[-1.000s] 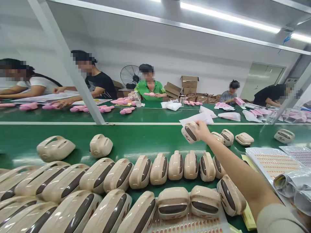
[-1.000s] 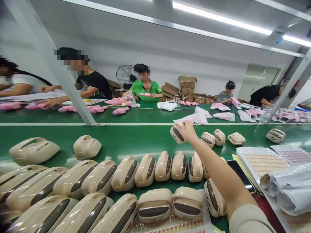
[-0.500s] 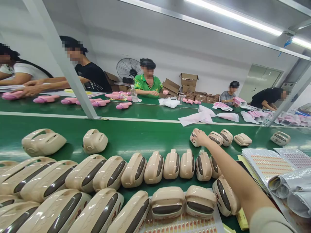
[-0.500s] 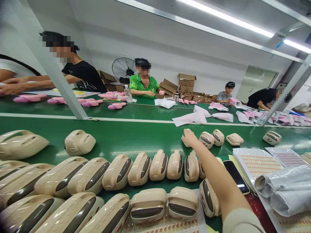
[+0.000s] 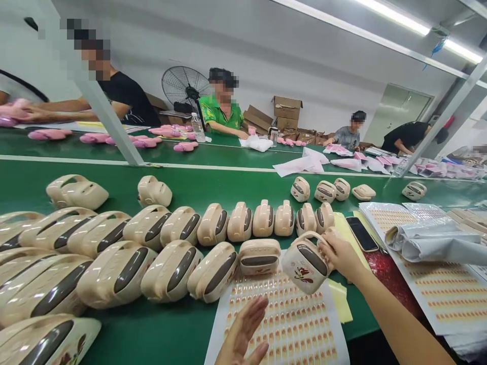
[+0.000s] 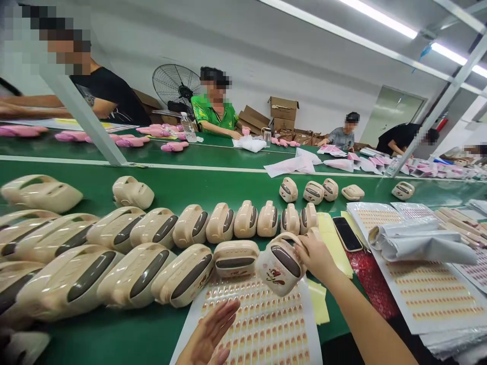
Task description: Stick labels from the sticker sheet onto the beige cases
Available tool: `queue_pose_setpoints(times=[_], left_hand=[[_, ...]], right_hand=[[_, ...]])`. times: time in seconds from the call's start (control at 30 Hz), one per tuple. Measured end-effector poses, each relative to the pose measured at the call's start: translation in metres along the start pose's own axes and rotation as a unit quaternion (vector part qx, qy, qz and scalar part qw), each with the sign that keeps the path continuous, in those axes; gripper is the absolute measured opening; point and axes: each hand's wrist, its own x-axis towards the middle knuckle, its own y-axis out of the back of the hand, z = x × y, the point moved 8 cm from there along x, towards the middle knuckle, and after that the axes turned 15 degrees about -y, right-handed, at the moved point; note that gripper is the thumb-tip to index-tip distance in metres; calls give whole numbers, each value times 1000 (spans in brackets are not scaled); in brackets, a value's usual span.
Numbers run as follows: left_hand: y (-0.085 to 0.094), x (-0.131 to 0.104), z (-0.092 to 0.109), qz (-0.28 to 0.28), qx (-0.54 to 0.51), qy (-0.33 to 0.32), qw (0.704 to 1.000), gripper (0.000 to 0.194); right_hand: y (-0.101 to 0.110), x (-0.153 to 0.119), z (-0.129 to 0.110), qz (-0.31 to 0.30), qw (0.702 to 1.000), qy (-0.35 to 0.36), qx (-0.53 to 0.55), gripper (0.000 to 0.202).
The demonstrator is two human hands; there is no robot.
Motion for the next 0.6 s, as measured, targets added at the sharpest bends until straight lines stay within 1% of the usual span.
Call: queue_pose_setpoints(times=[0.03,0.1,0.17,0.2,0.23,0.3,0.37,0.4,0.47,0.5,0.6], left_hand=[[-5,-2,-3,7,-48,7,999,60],[-15,-10,-15,3,-134,45,990,73],[-22,-23,-30,-17,-190,92,977,79],[-23,-31,-37,-30,-210,114,971,78],[-23,-39,-43,-40,-226,131,964,76],[-17,-52,-51,-46,-254,150,955,72],[-8,-62,-58,-42,-279,164,945,61],[-3,-65,-61,-39,-290,165,942,56],[4,-68,-64,-36,-332,148,931,49],[6,-67,-63,-35,-369,134,919,48],[0,-60,-50,-42,-495,76,864,50]], right_hand=[[-6,-9,-1,-16,1000,-7,18,29],[-31,-30,-4,-71,995,-20,65,32],[-59,-54,-7,-124,983,-26,132,36],[-68,-64,-6,-131,977,-23,166,38],[-72,-74,-2,-123,973,-16,195,39],[-70,-91,17,-70,975,2,211,40],[-66,-107,45,-31,983,22,180,37],[-66,-115,59,-28,987,34,157,35],[-72,-130,81,-31,991,66,113,31],[-76,-136,89,-25,991,85,96,31],[-85,-149,98,28,988,130,76,28]])
